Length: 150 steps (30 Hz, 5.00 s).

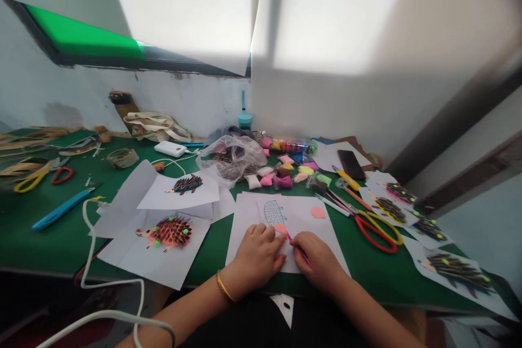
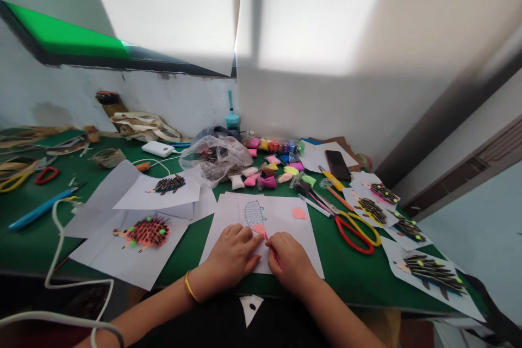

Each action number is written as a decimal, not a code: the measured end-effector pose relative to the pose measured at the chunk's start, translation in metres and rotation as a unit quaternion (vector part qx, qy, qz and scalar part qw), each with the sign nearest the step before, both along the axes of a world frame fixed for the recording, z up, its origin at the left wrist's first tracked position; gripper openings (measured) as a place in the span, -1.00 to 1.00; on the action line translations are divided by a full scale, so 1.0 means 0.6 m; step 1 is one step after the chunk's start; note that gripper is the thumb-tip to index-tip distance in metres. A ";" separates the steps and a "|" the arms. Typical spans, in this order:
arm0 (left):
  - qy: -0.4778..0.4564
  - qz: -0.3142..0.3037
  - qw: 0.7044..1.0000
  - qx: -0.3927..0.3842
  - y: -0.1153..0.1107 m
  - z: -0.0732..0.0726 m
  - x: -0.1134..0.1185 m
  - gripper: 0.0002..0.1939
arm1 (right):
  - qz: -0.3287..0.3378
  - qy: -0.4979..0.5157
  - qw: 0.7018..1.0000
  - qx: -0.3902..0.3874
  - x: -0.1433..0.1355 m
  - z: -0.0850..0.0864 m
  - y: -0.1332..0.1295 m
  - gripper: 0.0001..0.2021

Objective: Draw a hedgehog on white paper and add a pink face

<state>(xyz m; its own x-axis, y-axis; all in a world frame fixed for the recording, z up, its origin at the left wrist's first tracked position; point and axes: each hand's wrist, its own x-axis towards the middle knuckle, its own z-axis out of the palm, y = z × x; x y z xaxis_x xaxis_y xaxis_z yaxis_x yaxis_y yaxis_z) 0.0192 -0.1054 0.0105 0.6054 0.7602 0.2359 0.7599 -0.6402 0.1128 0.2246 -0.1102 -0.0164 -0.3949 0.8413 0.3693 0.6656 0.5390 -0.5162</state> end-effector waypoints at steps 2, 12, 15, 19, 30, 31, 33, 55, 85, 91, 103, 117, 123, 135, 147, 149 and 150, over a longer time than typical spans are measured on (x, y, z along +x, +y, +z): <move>0.000 0.001 1.000 0.001 0.000 0.000 0.000 -0.56 | 0.001 -0.002 1.000 0.004 0.000 -0.001 -0.001 -0.85; -0.015 0.005 1.000 0.005 -0.001 -0.001 0.005 -0.57 | 0.013 -0.004 1.000 0.016 -0.001 0.003 -0.005 -0.83; -0.013 0.005 1.000 0.009 -0.001 -0.002 0.006 -0.56 | -0.001 -0.001 1.000 0.016 0.000 0.000 -0.006 -0.83; -0.006 0.006 1.000 0.014 -0.001 -0.004 0.006 -0.53 | -0.002 0.008 1.000 0.017 0.001 0.001 -0.007 -0.85; 0.030 0.015 0.999 0.017 -0.002 0.014 0.021 -0.55 | -0.085 0.033 0.996 0.004 0.010 0.008 0.002 -0.83; 0.033 0.016 0.999 0.017 -0.002 0.014 0.022 -0.55 | -0.084 0.031 0.996 0.006 0.010 0.008 0.002 -0.82; 0.032 0.015 0.999 0.016 -0.002 0.015 0.022 -0.53 | -0.080 0.027 0.996 0.015 0.010 0.008 0.002 -0.81; -0.032 0.004 0.999 -0.007 0.002 -0.008 0.012 -0.60 | -0.078 -0.014 0.993 -0.083 0.040 0.023 0.032 -0.69; -0.024 0.032 0.999 -0.015 0.005 0.001 0.015 -0.46 | -0.083 -0.064 0.992 -0.066 0.026 0.011 0.025 -0.66; -0.021 0.030 0.999 -0.013 0.005 0.001 0.014 -0.43 | -0.106 -0.139 0.981 -0.079 0.009 0.023 0.018 -0.63; -0.014 0.030 0.999 0.009 0.005 -0.006 0.017 -0.39 | -0.118 -0.166 0.969 -0.140 -0.001 0.044 0.023 -0.62; -0.044 0.013 0.999 0.002 0.008 -0.011 0.010 -0.68 | -0.100 -0.073 0.985 -0.119 -0.016 0.035 0.060 -0.69; -0.040 0.018 0.999 0.005 0.009 -0.014 0.012 -0.71 | -0.082 -0.062 0.987 -0.121 -0.012 0.034 0.073 -0.75; -0.042 0.013 0.999 0.013 0.010 -0.012 0.014 -0.70 | -0.030 -0.126 0.988 -0.079 -0.006 0.018 0.071 -0.69; -0.045 0.014 0.999 0.025 0.008 -0.013 0.014 -0.74 | -0.054 -0.122 0.989 -0.067 -0.001 0.014 0.068 -0.69; -0.043 0.015 0.999 0.024 0.008 -0.013 0.014 -0.74 | -0.050 -0.143 0.986 -0.067 -0.003 0.016 0.068 -0.68; -0.041 0.015 0.999 0.023 0.008 -0.013 0.014 -0.74 | -0.047 -0.148 0.986 -0.068 -0.003 0.017 0.068 -0.68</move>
